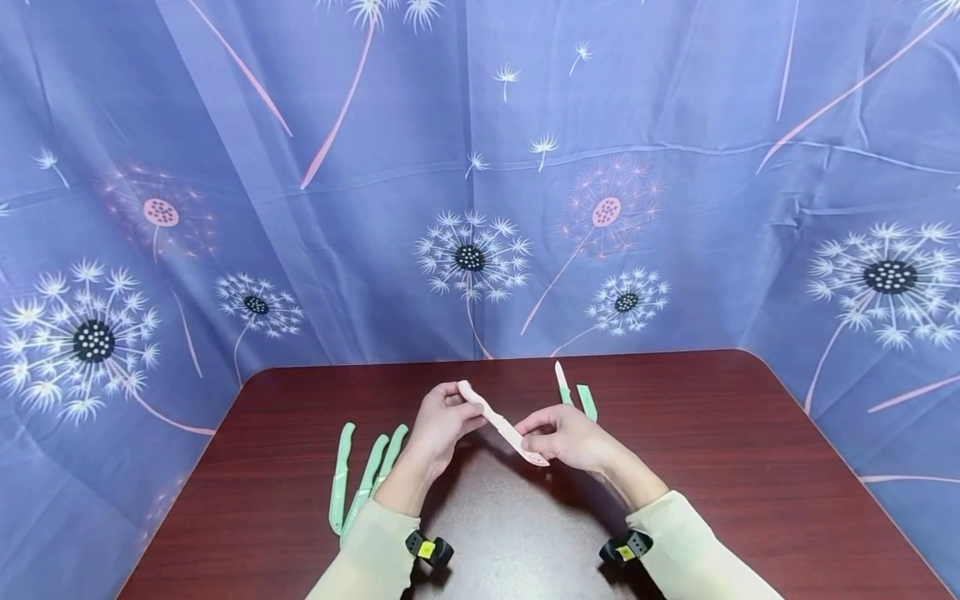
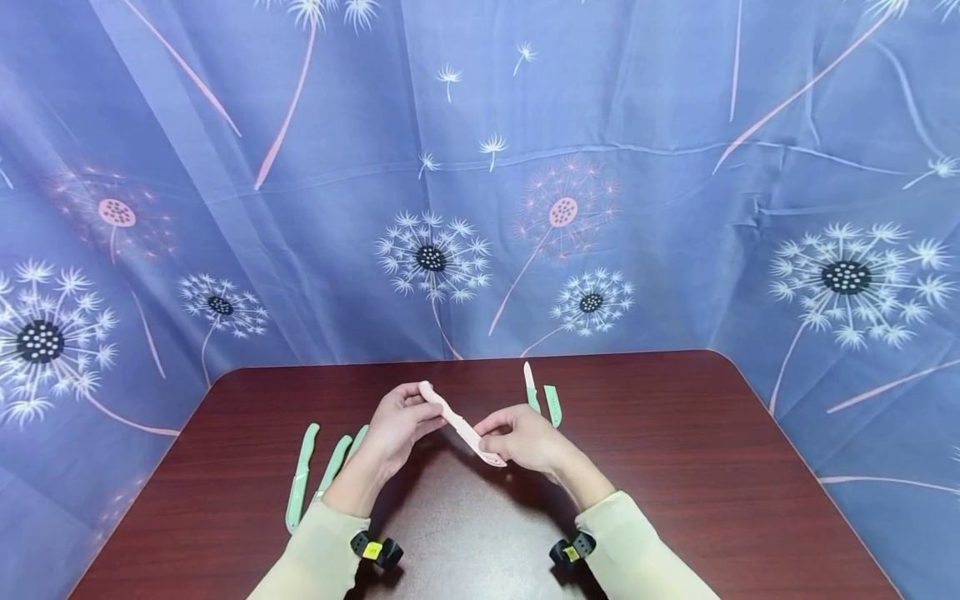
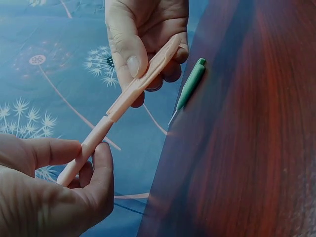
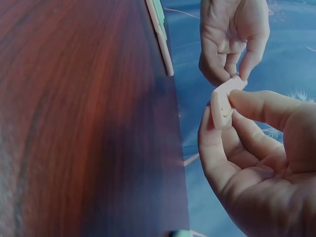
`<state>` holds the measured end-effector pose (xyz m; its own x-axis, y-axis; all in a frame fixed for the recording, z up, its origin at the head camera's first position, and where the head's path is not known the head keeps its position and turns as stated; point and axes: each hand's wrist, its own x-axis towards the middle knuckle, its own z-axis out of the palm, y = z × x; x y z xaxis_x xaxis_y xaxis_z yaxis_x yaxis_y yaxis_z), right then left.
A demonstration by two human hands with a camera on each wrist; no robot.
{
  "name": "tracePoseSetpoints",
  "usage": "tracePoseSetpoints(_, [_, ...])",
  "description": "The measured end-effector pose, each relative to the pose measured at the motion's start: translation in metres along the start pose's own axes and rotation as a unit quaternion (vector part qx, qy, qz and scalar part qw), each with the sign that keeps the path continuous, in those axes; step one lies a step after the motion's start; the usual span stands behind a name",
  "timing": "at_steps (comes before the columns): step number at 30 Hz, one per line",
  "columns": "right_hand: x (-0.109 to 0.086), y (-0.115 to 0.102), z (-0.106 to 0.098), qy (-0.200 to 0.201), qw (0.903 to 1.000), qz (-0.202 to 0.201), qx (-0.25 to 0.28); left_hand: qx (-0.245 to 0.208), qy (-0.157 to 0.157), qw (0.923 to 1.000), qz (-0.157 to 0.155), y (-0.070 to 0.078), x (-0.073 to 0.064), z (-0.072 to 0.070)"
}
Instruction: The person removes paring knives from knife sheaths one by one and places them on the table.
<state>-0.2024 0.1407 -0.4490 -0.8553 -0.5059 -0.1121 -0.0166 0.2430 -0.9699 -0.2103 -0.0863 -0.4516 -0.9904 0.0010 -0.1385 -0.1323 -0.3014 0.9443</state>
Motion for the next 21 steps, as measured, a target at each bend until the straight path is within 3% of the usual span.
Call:
tracePoseSetpoints(4, [-0.002, -0.002, -0.005, -0.003, 0.9988, -0.022, -0.044, 0.014, -0.012, 0.9998, 0.009, 0.001, -0.003, 0.0])
tracePoseSetpoints(8, [-0.003, -0.002, -0.009, -0.003, 0.996, -0.038, -0.081, 0.056, -0.03, 0.9977, 0.022, 0.001, -0.005, -0.001])
tracePoseSetpoints(14, [-0.004, 0.0, -0.014, 0.01, 0.9875, -0.052, -0.148, 0.147, -0.044, 0.9864, 0.058, 0.001, -0.007, -0.005])
tracePoseSetpoints(17, [-0.005, -0.001, -0.016, 0.021, 0.9806, -0.061, -0.185, 0.229, -0.038, 0.9685, 0.089, 0.002, -0.01, -0.007])
tracePoseSetpoints(19, [-0.006, -0.003, -0.016, 0.026, 0.9753, -0.073, -0.207, 0.299, -0.031, 0.9466, 0.116, 0.005, -0.013, -0.007])
tracePoseSetpoints(21, [-0.008, -0.006, -0.016, 0.031, 0.9697, -0.086, -0.226, 0.366, -0.025, 0.9187, 0.146, 0.007, -0.015, -0.007])
